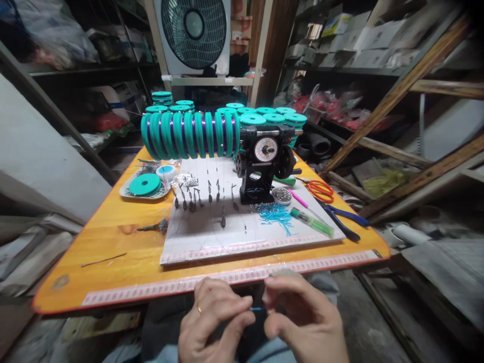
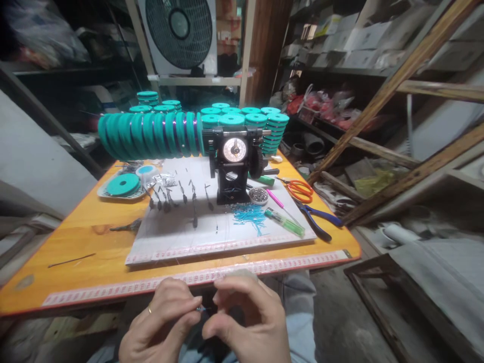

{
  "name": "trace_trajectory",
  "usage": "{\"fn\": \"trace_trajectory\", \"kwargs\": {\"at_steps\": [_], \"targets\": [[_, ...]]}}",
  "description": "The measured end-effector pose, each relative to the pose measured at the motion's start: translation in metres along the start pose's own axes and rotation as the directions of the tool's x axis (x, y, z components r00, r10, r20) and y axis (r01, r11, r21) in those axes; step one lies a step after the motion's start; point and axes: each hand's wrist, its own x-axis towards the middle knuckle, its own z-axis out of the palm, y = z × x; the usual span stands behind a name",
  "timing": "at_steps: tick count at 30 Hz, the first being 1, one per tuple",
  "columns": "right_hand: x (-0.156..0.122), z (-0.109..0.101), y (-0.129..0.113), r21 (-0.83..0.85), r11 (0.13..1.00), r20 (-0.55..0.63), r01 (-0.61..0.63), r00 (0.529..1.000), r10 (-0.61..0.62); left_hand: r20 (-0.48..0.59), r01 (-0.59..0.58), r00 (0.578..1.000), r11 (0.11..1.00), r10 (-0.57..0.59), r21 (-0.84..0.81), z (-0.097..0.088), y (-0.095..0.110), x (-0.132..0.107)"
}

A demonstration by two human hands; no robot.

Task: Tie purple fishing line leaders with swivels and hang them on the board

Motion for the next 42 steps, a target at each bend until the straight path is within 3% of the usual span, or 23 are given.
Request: {"fn": "trace_trajectory", "kwargs": {"at_steps": [6, 9, 13, 16, 20, 22, 26, 31, 35, 38, 42], "targets": [[0.005, -0.013, 0.001, -0.189, 0.961, 0.194, 0.201, 0.967, -0.164, -0.008, 0.005, 1.0, 0.999, -0.005, 0.048, 0.005, 0.008, 0.002], [0.002, -0.014, 0.004, -0.241, 0.944, 0.225, 0.227, 0.959, -0.173, -0.065, 0.061, 0.996, 0.997, -0.058, 0.048, 0.008, 0.012, 0.001], [0.009, -0.014, 0.008, -0.37, 0.883, 0.184, 0.289, 0.954, -0.235, 0.009, -0.016, 1.0, 0.988, 0.015, 0.151, 0.0, 0.009, 0.007], [0.026, -0.011, 0.011, -0.48, 0.788, 0.214, 0.387, 0.922, -0.322, 0.053, -0.069, 0.997, 0.954, 0.056, 0.292, -0.014, 0.001, 0.02], [0.052, -0.006, 0.018, -0.691, 0.454, 0.414, 0.562, 0.823, -0.388, 0.207, -0.174, 0.975, 0.871, 0.086, 0.46, -0.032, -0.013, 0.044], [0.06, -0.008, 0.021, -0.755, 0.323, 0.428, 0.57, 0.802, -0.417, 0.271, -0.229, 0.958, 0.821, 0.094, 0.524, -0.039, -0.019, 0.053], [0.065, -0.02, 0.022, -0.802, 0.269, 0.378, 0.534, 0.802, -0.463, 0.345, -0.319, 0.93, 0.744, 0.127, 0.587, -0.049, -0.026, 0.063], [0.051, -0.015, 0.008, -0.754, 0.282, 0.393, 0.593, 0.752, -0.529, 0.371, -0.272, 0.927, 0.773, 0.051, 0.572, -0.057, -0.025, 0.067], [0.033, 0.01, 0.011, -0.683, 0.285, 0.543, 0.672, 0.729, -0.417, 0.388, -0.267, 0.921, 0.788, 0.039, 0.555, -0.06, -0.023, 0.069], [0.026, 0.024, 0.018, -0.707, 0.219, 0.597, 0.673, 0.733, -0.325, 0.399, -0.27, 0.916, 0.787, 0.033, 0.554, -0.061, -0.023, 0.069], [0.03, 0.018, 0.02, -0.766, 0.099, 0.584, 0.635, 0.751, -0.308, 0.409, -0.29, 0.911, 0.785, 0.052, 0.548, -0.06, -0.023, 0.068]]}}
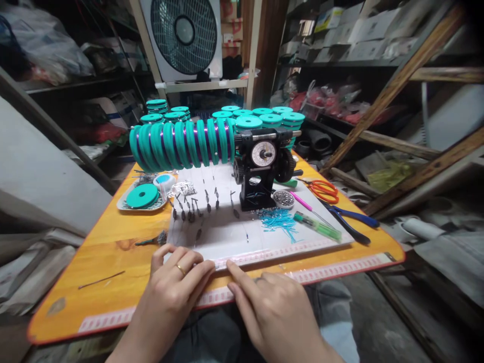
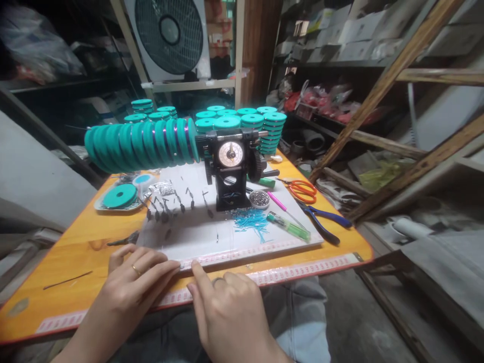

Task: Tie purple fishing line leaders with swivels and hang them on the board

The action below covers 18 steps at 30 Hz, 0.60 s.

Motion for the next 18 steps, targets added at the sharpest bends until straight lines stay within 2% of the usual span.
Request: {"fn": "trace_trajectory", "kwargs": {"at_steps": [4, 7, 11, 18], "targets": [[-0.008, -0.011, 0.024, -0.081, 0.996, -0.038, -0.033, 0.999, 0.03, -0.017, -0.015, 1.0, 1.0, 0.015, 0.027, 0.001, -0.001, 0.0], [-0.016, -0.017, 0.036, -0.12, 0.992, -0.04, -0.044, 0.998, 0.039, 0.018, -0.072, 0.997, 0.996, 0.071, 0.055, 0.001, -0.004, 0.0], [-0.022, -0.017, 0.04, -0.126, 0.991, -0.03, -0.043, 0.999, 0.04, 0.078, -0.139, 0.988, 0.986, 0.132, 0.092, 0.0, -0.01, 0.0], [-0.025, -0.014, 0.041, 0.007, 0.996, -0.034, -0.086, 0.996, 0.086, 0.066, -0.162, 0.986, 0.98, 0.155, 0.119, 0.0, -0.007, 0.002]]}}
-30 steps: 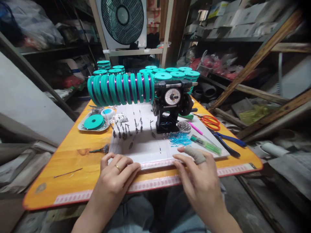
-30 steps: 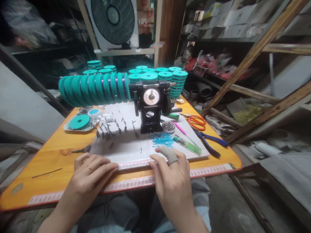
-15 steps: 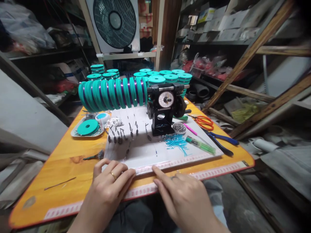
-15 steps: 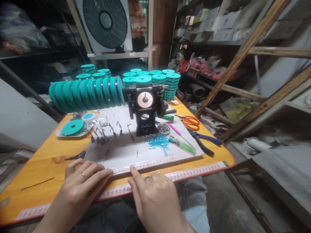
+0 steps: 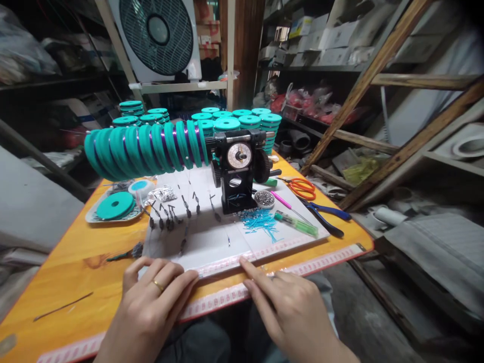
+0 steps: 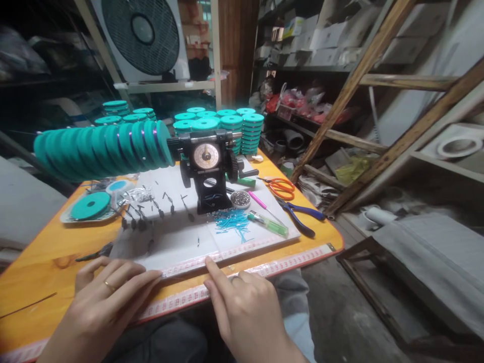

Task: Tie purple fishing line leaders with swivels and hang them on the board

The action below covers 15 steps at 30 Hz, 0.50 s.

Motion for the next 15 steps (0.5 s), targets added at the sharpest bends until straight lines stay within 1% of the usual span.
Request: {"fn": "trace_trajectory", "kwargs": {"at_steps": [4, 9, 15], "targets": [[-0.001, 0.0007, 0.0007, 0.044, 0.999, 0.0, -0.02, 1.0, 0.02, 0.021, -0.004, 1.0, 1.0, 0.004, 0.005, 0.0019, -0.001, -0.0006], [-0.0002, 0.0011, -0.0005, 0.049, 0.999, -0.015, -0.024, 1.0, 0.025, 0.004, 0.006, 1.0, 1.0, -0.006, 0.007, 0.0034, -0.0038, -0.0046], [0.0026, -0.0002, -0.0014, 0.041, 0.999, -0.039, 0.0, 0.999, 0.001, -0.002, 0.024, 1.0, 1.0, -0.024, -0.013, -0.0024, -0.0037, -0.0099]]}}
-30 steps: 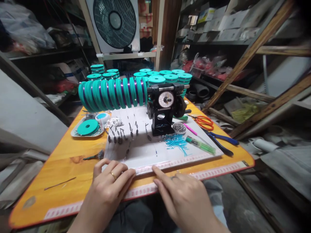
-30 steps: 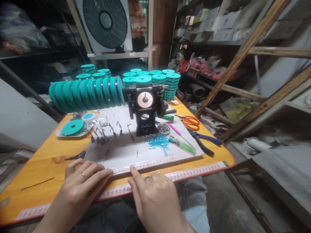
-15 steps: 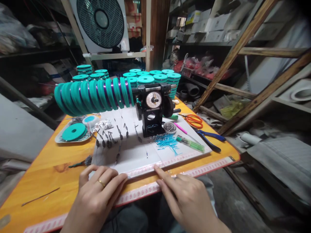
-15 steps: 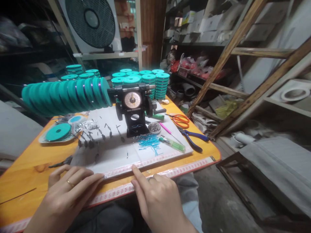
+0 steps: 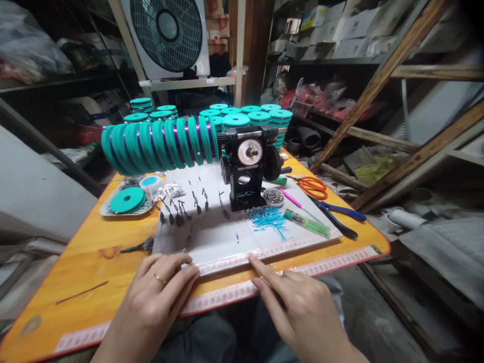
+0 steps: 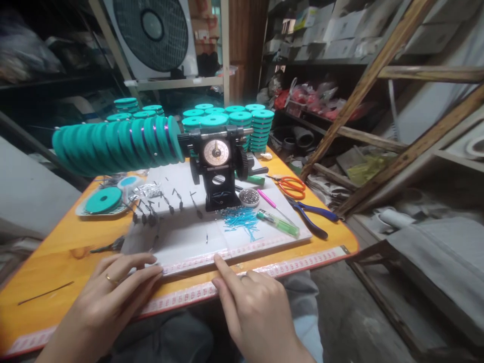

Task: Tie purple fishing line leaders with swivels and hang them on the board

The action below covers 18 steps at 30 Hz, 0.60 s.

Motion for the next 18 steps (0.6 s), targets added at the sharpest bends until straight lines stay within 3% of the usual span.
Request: {"fn": "trace_trajectory", "kwargs": {"at_steps": [9, 18], "targets": [[0.0022, -0.001, -0.0008, -0.026, 1.0, -0.007, 0.011, 1.0, -0.012, 0.029, -0.009, 1.0, 0.998, 0.011, -0.056, -0.0082, 0.0005, 0.005], [-0.0012, -0.0001, -0.0004, -0.015, 1.0, -0.006, 0.011, 1.0, -0.011, 0.063, 0.03, 0.998, 0.996, -0.024, -0.09, -0.0037, -0.0008, -0.0021]]}}
